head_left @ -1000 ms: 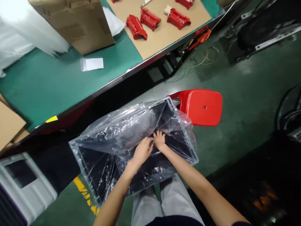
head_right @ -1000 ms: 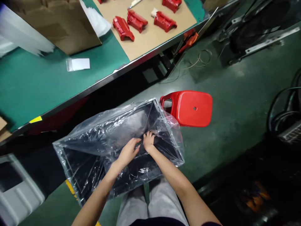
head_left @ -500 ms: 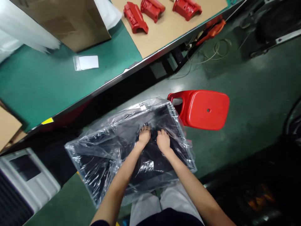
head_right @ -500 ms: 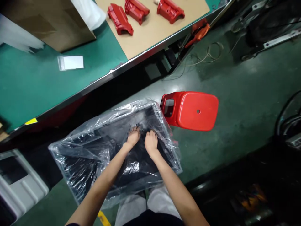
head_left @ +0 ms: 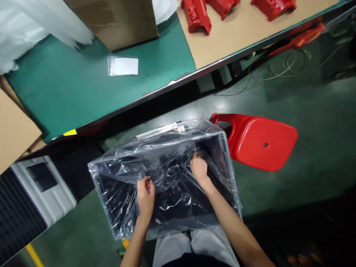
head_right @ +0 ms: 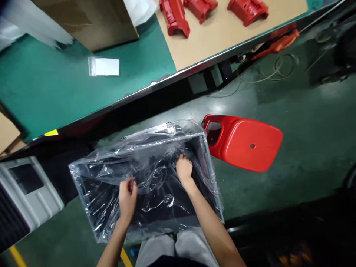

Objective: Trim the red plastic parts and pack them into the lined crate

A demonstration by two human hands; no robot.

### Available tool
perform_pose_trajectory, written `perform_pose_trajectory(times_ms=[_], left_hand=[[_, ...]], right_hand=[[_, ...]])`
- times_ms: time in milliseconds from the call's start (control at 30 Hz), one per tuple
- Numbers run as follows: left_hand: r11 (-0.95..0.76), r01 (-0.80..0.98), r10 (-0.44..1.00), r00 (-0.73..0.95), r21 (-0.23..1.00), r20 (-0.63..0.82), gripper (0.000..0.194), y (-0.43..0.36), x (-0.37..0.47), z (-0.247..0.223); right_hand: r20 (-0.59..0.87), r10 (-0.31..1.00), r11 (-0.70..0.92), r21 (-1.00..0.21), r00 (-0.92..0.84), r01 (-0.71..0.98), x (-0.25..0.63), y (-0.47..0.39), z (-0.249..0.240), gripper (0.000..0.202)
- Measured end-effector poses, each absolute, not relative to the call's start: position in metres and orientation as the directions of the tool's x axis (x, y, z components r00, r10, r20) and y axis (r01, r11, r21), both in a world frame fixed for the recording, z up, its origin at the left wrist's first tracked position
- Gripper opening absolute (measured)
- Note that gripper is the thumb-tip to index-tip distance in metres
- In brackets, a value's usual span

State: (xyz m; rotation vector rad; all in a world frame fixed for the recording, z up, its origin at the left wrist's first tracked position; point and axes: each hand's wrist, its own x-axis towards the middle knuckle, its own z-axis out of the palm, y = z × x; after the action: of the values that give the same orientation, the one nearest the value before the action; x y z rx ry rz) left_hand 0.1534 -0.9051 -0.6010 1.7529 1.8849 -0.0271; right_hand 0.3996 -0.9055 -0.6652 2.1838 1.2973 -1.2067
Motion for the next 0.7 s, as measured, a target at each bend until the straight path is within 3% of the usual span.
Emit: perform_pose_trajectory(times_ms=[67,133,233,367,467,567,700], left_hand=[[0.197,0.94,0.873,-0.038,0.279,-0.486,0.029,-0.897,0.136,-0.617],[0.112,0.973,0.805,0.031,0.203,-0.593,0.039,-0.882,0.134,-0.645],[-0.032,0.988,0.714,0.128,0.151,-0.688,0.057,-0.857,0.155,-0.694],[-0.014,0.988,0.722,0.114,0.151,-0.683,0.059,-0.85,0.186,-0.726],[0.048,0.992,0.748,0.044,0.12,-0.662,0.045,-0.869,0.186,-0.714],[0.166,0.986,0.761,-0.116,0.019,-0.638,0.033,-0.893,0.166,-0.687],[0.316,0.936,0.704,-0.343,-0.158,-0.622,0.035,-0.904,0.131,-0.686]], right_hand=[[-0.774,0.621,-0.444,-0.216,0.125,0.869,0.383,-0.913,-0.648,0.043],[-0.759,0.651,-0.345,-0.311,-0.013,0.886,0.367,-0.919,-0.645,0.042],[-0.775,0.613,-0.244,-0.372,-0.155,0.896,0.356,-0.929,-0.662,0.06],[-0.806,0.581,-0.219,-0.291,-0.115,0.931,0.367,-0.938,-0.681,0.055],[-0.787,0.612,-0.216,-0.262,-0.079,0.941,0.381,-0.94,-0.678,0.043],[-0.795,0.606,-0.244,-0.183,0.002,0.952,0.391,-0.935,-0.679,0.04],[-0.811,0.571,-0.284,-0.051,0.127,0.957,0.397,-0.918,-0.701,0.046]])
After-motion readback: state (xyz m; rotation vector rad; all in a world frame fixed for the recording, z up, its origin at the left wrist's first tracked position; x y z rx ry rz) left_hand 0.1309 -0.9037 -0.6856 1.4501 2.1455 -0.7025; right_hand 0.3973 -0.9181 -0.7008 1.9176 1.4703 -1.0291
